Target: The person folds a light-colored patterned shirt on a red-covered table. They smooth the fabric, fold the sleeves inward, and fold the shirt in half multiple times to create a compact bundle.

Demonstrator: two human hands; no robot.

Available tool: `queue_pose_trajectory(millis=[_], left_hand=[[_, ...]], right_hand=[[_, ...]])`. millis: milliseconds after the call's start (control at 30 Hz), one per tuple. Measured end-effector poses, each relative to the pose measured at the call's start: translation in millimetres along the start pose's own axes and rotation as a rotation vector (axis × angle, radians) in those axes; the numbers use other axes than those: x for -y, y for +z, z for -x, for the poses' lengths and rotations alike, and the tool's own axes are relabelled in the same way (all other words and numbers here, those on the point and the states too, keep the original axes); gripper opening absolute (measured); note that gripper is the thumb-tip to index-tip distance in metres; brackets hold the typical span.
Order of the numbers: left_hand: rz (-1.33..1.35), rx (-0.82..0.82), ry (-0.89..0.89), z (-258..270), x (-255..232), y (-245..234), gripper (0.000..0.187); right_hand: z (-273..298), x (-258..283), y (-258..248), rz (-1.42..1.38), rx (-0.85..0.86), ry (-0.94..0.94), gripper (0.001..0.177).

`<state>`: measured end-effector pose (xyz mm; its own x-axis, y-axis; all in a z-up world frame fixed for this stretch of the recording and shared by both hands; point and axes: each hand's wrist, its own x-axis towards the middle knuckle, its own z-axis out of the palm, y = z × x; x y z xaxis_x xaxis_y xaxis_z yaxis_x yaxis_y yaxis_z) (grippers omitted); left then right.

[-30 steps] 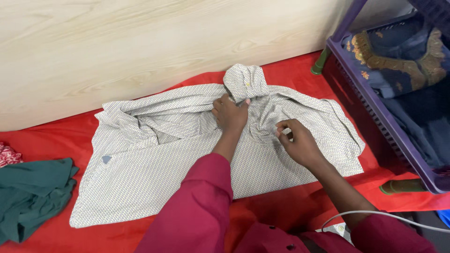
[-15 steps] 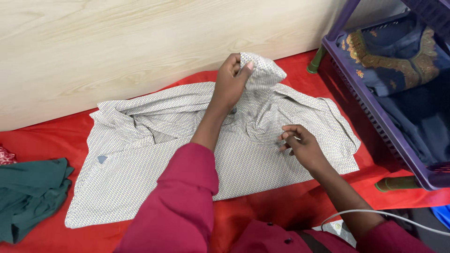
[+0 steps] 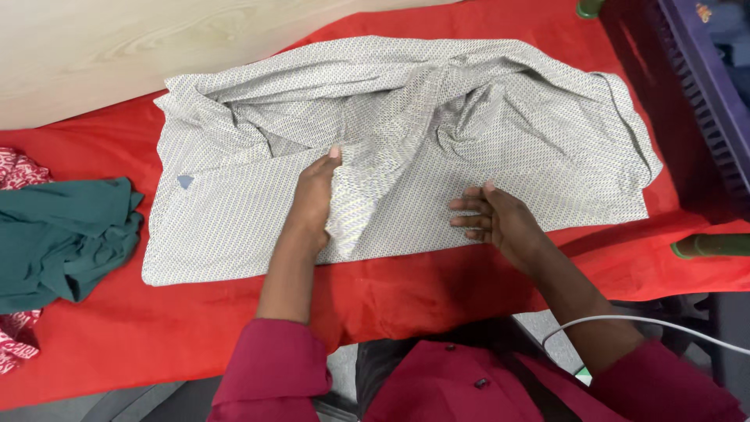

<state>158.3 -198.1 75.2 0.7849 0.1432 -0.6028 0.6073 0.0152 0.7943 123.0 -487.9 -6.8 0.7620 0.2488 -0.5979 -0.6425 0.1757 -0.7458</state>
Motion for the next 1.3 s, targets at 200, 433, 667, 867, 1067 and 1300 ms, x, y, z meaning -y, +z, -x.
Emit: queue_pose_trajectory(millis=[200, 433, 667, 867, 1067, 1300], left_hand=[[-0.463, -0.103, -0.16, 22.5, -20.4, -79.7, 0.072], [-0.544, -0.025, -0.103, 6.2, 2.2, -172.1, 0.075], [0.701, 0.037, -0.015, -41.1, 62.9, -219.1, 0.063], [0.705, -0.319, -0.099, -29.4, 98.9, -174.0, 0.073], [0.494, -0.115, 0.096, -12.9, 80.7, -182.9, 0.064], [0.568, 0.063, -0.055, -23.7, 90.8, -231.4, 0.069]], right_hand=[[-3.2, -8.2, 23.0, 0.055, -0.064, -0.003, 0.036], [16.0, -6.5, 63.2, 0.106, -0.286, -0.038, 0.029], [32.2, -31.9, 90.9, -0.019, -0.438, -0.117, 0.022], [36.6, -51.9, 124.5, -0.088, -0.513, -0.127, 0.02], [28.2, -53.0, 151.5, -0.064, -0.428, -0.172, 0.021], [-0.7, -36.5, 171.6, -0.008, -0.26, -0.129, 0.043]])
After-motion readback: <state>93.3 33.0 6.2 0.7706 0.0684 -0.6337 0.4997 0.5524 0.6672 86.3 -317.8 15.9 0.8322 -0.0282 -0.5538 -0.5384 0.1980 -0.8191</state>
